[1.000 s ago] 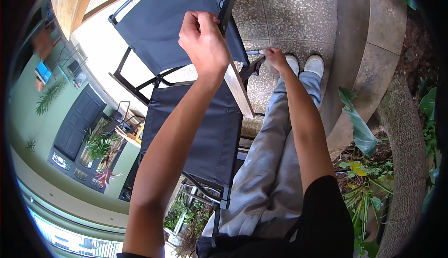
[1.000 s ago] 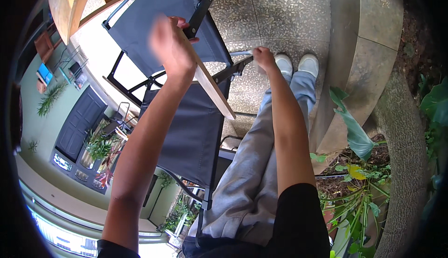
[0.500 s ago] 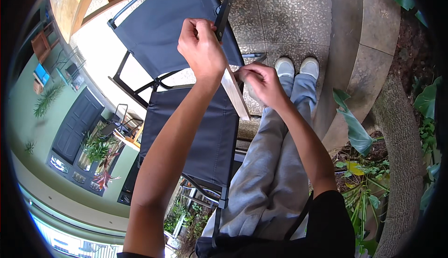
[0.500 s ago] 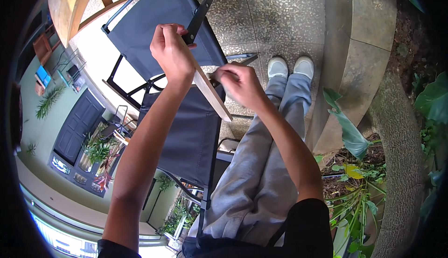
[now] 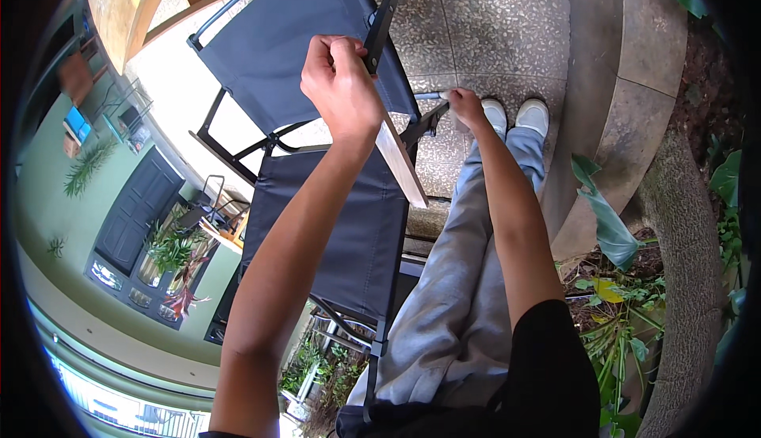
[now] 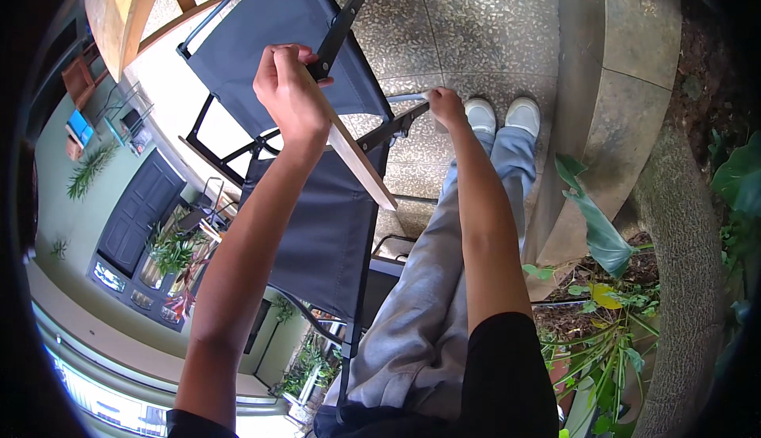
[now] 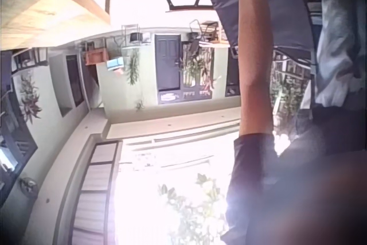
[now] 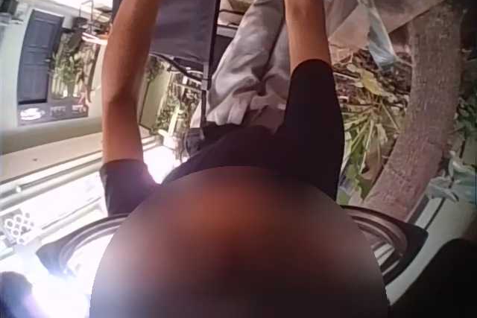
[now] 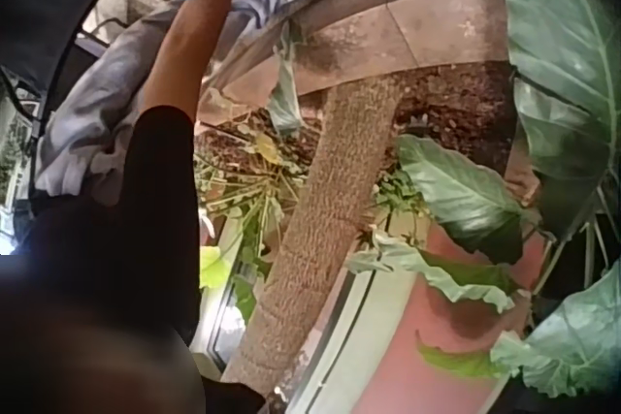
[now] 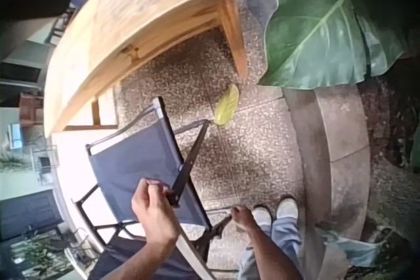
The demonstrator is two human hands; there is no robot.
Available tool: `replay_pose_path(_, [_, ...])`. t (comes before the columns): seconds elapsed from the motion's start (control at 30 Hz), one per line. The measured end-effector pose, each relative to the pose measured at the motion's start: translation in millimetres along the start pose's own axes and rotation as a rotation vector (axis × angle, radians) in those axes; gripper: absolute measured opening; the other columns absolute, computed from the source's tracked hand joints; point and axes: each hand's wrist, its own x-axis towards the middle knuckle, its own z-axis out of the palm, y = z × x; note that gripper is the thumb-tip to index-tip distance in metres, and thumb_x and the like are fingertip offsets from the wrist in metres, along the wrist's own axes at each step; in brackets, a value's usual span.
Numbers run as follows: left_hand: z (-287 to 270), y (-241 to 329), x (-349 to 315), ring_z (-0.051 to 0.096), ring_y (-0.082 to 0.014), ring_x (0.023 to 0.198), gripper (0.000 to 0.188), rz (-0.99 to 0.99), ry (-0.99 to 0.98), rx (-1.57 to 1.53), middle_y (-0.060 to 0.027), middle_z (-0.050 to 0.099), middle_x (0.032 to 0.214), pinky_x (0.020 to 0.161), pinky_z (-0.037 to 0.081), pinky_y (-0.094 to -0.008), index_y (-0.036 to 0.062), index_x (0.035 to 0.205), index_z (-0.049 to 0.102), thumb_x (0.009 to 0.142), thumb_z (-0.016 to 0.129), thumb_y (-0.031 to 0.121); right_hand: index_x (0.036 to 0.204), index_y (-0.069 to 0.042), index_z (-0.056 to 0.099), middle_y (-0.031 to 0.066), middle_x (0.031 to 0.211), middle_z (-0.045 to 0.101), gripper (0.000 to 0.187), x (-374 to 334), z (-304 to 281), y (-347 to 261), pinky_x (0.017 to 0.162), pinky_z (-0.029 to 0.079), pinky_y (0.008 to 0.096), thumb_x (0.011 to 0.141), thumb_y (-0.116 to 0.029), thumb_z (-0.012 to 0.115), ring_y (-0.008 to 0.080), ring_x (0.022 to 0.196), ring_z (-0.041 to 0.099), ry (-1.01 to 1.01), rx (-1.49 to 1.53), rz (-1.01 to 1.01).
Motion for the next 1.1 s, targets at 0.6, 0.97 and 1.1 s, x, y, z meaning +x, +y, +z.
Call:
replay_pose_path(0.6, [-2.6, -2.5, 0.3, 0.052, -0.0135, 0.053, 0.028, 0.010, 0.025, 0.015, -0.0116, 0.063, 0.067, 0.052, 0.042, -0.0309, -0.0059, 0.076, 0.058, 0.091, 0.048, 0.016, 0.119, -0.004, 0.068, 0.0077, 0.086, 0.063, 0.026, -151.5, -47.5, -159.9, 0.056, 0.041, 0.0249, 0.093, -0.002, 0.061, 0.0108, 0.066, 0.055, 0.128, 0.380, -0.416])
replay_pose_path(0.97, [-8.5, -7.1, 0.9, 0.055, -0.0171, 0.054, 0.031, 0.023, 0.041, 0.068, -0.0134, 0.064, 0.067, 0.054, 0.044, -0.0329, -0.0059, 0.075, 0.059, 0.090, 0.048, 0.019, 0.121, 0.004, 0.065, 0.0021, 0.093, 0.060, 0.026, -203.8, -57.5, -206.9, 0.069, 0.042, 0.0200, 0.100, -0.006, 0.055, 0.0058, 0.081, 0.054, -0.039, 0.703, -0.247])
replay_pose_path(1.1, [-5.2, -9.9, 3.3, 0.058, -0.0178, 0.054, 0.031, 0.042, 0.042, 0.064, -0.0137, 0.063, 0.067, 0.053, 0.046, -0.0331, -0.0058, 0.076, 0.060, 0.090, 0.049, 0.019, 0.122, 0.002, 0.065, 0.0035, 0.090, 0.063, 0.029, -187.9, -34.0, -165.9, 0.064, 0.043, 0.0228, 0.093, 0.006, 0.059, 0.0072, 0.074, 0.054, 0.058, 0.668, -0.443])
